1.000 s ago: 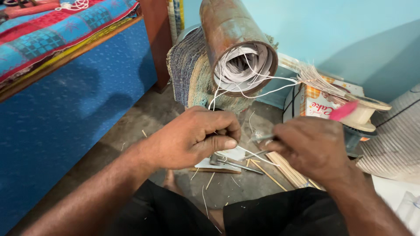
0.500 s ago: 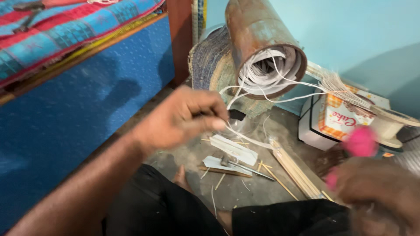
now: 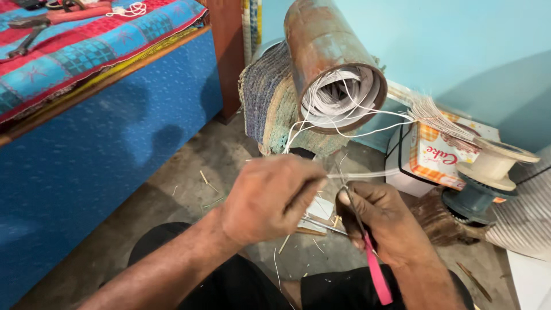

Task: The person sits on the floor and threads white strings through a cylindrical tube resting on a cushion, pulling each string through and tying knots. They use scissors to cut the strings and continue threading and securing more strings along the tube opening.

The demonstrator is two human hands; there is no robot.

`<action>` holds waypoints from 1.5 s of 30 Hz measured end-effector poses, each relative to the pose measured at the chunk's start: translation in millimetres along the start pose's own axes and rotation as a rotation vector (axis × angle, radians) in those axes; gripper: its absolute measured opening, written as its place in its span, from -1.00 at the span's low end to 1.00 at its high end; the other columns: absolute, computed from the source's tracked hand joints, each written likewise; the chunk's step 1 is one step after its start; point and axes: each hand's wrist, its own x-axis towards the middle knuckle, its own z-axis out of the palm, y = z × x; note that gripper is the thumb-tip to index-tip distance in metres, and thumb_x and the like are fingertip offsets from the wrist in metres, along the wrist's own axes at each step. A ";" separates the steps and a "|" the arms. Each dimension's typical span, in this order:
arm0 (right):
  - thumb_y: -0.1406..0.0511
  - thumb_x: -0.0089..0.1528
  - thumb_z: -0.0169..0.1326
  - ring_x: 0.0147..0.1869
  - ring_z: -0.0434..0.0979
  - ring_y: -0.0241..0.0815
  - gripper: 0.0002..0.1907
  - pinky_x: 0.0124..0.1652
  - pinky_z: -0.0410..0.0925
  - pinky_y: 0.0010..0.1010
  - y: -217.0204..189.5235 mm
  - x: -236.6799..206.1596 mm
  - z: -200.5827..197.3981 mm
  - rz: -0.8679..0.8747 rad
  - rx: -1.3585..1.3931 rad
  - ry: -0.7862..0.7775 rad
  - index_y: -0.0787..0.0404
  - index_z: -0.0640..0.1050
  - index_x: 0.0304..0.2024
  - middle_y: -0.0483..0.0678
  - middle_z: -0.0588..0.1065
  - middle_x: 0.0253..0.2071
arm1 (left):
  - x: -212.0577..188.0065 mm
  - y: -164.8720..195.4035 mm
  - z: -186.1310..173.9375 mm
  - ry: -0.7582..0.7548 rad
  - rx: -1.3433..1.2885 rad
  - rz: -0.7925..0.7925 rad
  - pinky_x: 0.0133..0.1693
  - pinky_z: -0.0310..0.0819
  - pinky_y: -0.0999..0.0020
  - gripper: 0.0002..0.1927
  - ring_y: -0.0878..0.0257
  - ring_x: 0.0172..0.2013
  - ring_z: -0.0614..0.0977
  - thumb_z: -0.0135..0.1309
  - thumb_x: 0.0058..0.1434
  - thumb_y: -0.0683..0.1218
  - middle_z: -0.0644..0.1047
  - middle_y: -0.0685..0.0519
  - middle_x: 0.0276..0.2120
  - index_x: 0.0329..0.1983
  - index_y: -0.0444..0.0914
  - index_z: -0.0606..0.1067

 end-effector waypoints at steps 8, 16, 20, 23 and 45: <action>0.08 0.30 0.08 -0.77 0.29 -0.24 -0.58 -0.72 0.22 -0.42 14.9 -10.3 10.5 0.047 0.272 0.064 0.30 0.49 -0.45 -0.06 0.34 -0.74 | 0.8 -7.3 4.8 -0.189 0.109 0.204 -0.30 0.48 0.14 -0.70 0.03 -0.31 0.60 0.20 0.11 -0.22 0.52 -0.01 -0.33 -0.10 -0.30 0.42; 0.12 0.31 0.08 -0.78 0.20 -0.29 -0.64 -0.78 0.14 -0.42 -3.7 -25.0 9.7 0.100 0.370 0.156 0.16 0.39 -0.48 -0.14 0.25 -0.73 | 5.1 -0.6 5.7 -0.278 0.088 0.185 -0.29 0.48 0.11 -0.67 0.04 -0.30 0.61 0.20 0.04 -0.21 0.50 0.01 -0.37 -0.12 -0.27 0.43; 0.13 0.38 0.00 -0.67 0.19 -0.43 -0.75 -0.71 0.08 -0.57 -52.1 -25.8 5.2 -0.137 0.328 0.526 0.04 0.46 -0.37 -0.28 0.33 -0.59 | 12.1 -0.7 -12.3 -0.286 0.030 0.024 -0.28 0.51 0.12 -0.74 0.05 -0.31 0.63 0.22 0.09 -0.15 0.56 0.02 -0.38 -0.16 -0.25 0.49; 0.10 0.37 0.09 -0.65 0.30 -0.28 -0.70 -0.64 0.21 -0.41 -57.4 -20.8 -12.5 -0.471 -0.287 0.506 0.11 0.52 -0.38 -0.22 0.34 -0.65 | 21.2 -2.6 -32.9 -0.274 -0.123 -0.143 -0.26 0.53 0.22 -0.88 0.12 -0.30 0.66 0.21 0.29 -0.14 0.61 0.03 -0.33 -0.16 -0.23 0.53; 0.13 0.22 0.19 -0.40 0.57 0.08 -0.76 -0.37 0.40 -0.09 110.7 -33.2 -62.6 0.127 -1.268 0.299 0.11 0.68 -0.19 0.08 0.60 -0.52 | -2.1 -7.7 -2.6 -0.262 -0.273 -0.188 -0.14 0.55 0.29 -0.81 0.19 -0.23 0.62 0.24 0.27 -0.09 0.57 0.05 -0.30 -0.18 -0.25 0.49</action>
